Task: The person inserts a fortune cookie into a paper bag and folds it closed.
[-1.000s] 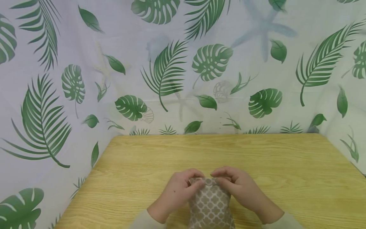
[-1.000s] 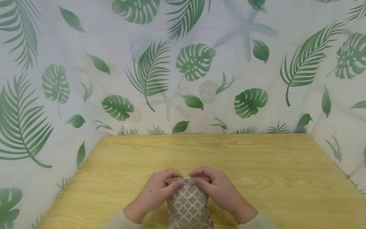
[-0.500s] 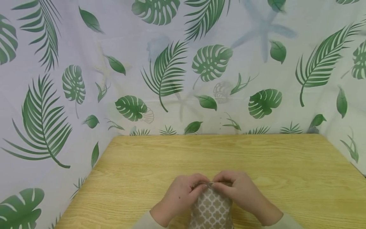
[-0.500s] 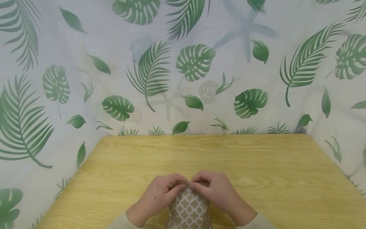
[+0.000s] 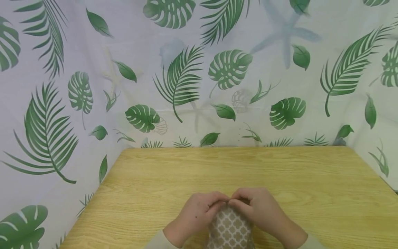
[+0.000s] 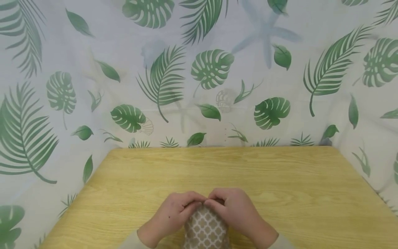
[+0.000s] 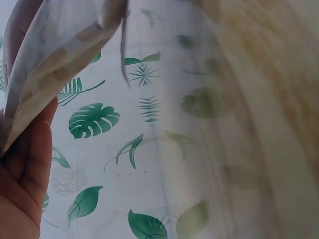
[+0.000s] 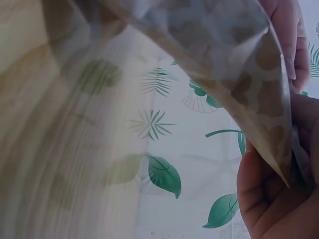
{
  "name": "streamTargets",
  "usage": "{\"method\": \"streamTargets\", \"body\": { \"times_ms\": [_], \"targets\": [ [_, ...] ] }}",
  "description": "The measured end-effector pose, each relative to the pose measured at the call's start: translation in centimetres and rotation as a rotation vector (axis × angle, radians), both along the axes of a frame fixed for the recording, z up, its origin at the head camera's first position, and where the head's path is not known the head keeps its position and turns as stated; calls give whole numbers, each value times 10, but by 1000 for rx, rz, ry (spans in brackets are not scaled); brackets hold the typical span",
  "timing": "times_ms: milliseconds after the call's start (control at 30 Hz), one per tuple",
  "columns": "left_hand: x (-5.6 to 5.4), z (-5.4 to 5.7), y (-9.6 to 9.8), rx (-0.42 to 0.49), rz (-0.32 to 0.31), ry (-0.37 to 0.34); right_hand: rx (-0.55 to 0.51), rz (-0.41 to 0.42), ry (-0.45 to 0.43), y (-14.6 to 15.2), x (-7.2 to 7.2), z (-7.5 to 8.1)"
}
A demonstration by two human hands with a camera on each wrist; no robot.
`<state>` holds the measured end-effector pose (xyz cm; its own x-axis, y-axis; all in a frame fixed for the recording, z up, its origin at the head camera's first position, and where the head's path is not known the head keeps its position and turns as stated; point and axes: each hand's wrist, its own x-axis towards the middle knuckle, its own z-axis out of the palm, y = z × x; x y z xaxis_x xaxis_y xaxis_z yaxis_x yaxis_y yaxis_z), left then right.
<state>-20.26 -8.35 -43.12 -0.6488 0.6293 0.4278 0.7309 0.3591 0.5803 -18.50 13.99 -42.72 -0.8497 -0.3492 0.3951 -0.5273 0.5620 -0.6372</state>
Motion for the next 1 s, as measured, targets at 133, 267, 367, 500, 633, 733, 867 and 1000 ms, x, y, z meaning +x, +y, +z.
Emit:
{"method": "streamTargets", "body": {
  "times_ms": [133, 267, 367, 500, 633, 733, 867, 1000],
  "targets": [
    [-1, 0, -4, -52, 2, 16, 17, 12, -9, 2, -1, 0],
    [-4, 1, -8, -107, -21, 51, 14, 34, -11, 6, -2, -1],
    [-6, 3, -12, -125, -56, 58, 7, 56, -9, 10, -4, -1],
    [-9, 4, -15, -129, -80, 23, 20, 85, 15, 13, -6, -1],
    [-10, 5, -17, -127, -64, -50, 35, 93, 16, 16, -8, -2],
    [-11, 6, -19, -110, -60, -85, 37, 97, 23, 19, -9, -2],
    [-13, 7, -20, -102, -70, -93, 37, 108, 49, 22, -11, -2],
    [-14, 8, -22, -104, -48, -137, 19, 107, 27, 25, -13, -3]
  ]
}}
